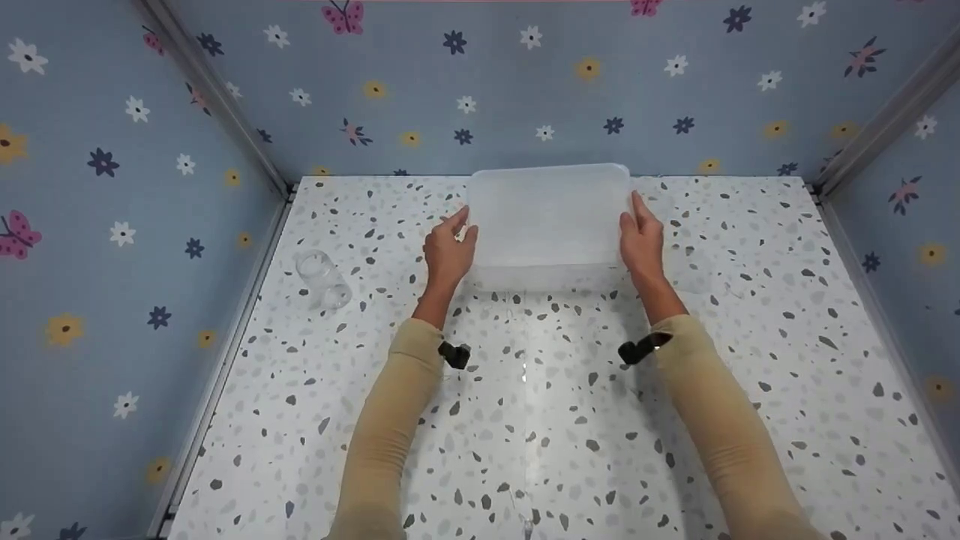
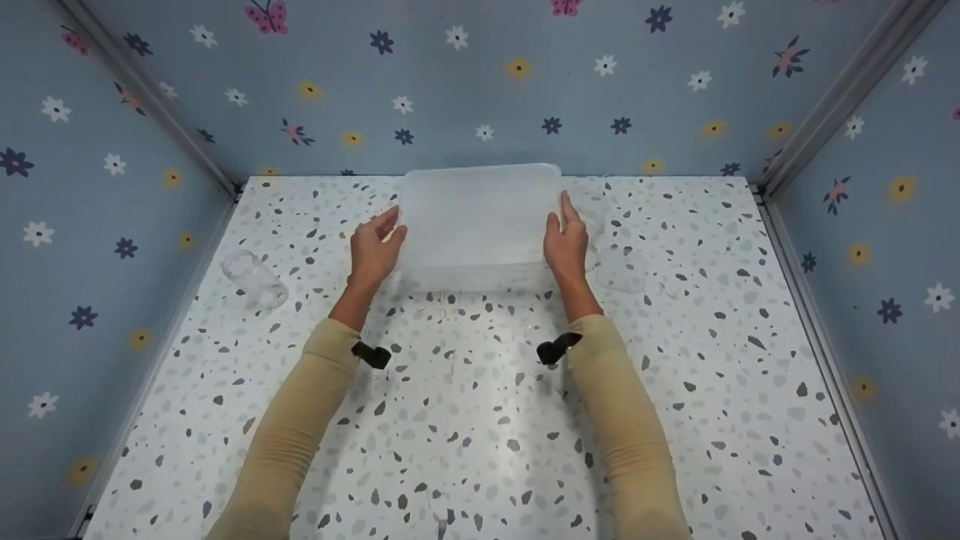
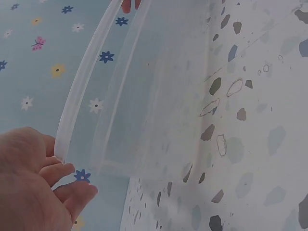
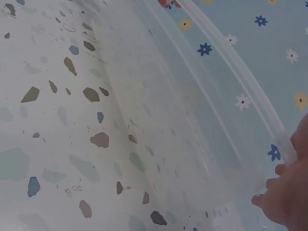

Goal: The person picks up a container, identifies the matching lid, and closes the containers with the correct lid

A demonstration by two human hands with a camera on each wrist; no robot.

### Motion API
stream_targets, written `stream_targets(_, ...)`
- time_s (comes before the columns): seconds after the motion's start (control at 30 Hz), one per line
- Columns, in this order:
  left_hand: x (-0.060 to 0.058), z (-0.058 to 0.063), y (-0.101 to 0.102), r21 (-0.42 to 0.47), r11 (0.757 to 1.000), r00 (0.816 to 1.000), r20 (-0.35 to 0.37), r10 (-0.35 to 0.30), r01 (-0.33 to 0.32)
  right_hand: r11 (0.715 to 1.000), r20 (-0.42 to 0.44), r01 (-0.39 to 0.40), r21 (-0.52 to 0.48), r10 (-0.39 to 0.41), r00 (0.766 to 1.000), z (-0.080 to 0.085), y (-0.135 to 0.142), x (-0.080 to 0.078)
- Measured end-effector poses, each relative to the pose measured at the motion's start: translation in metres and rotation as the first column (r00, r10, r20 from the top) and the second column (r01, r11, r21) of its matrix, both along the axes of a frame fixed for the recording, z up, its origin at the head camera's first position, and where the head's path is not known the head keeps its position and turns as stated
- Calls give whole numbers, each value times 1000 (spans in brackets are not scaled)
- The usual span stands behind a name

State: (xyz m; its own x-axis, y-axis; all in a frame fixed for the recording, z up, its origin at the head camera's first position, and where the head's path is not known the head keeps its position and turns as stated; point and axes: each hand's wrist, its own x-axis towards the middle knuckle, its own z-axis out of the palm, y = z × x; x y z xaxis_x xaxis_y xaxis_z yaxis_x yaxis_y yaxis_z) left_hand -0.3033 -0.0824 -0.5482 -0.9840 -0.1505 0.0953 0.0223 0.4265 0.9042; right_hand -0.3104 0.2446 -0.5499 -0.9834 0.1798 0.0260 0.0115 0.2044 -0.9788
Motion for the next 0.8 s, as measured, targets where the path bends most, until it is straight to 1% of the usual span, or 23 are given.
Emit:
stream_targets(0.17, -2, -7, 1, -34, 999, 1000, 26, 10, -9, 999, 15, -9, 34, 8, 1000, -8, 1, -2)
stream_targets(0.33, -3, -10, 3, -45, 999, 998, 56, 24, -21, 997, 37, -5, 74, 2, 999, -11, 1, -3)
stream_targets(0.57, -4, -12, 4, -10, 1000, 998, 59, 6, -5, 994, 49, 4, 106, -9, 999, -13, 1, -1)
stream_targets(0.8, -3, -15, 2, 47, 999, 998, 55, -4, 1, 994, 11, -8, 111, 7, 1000, -17, 1, 0)
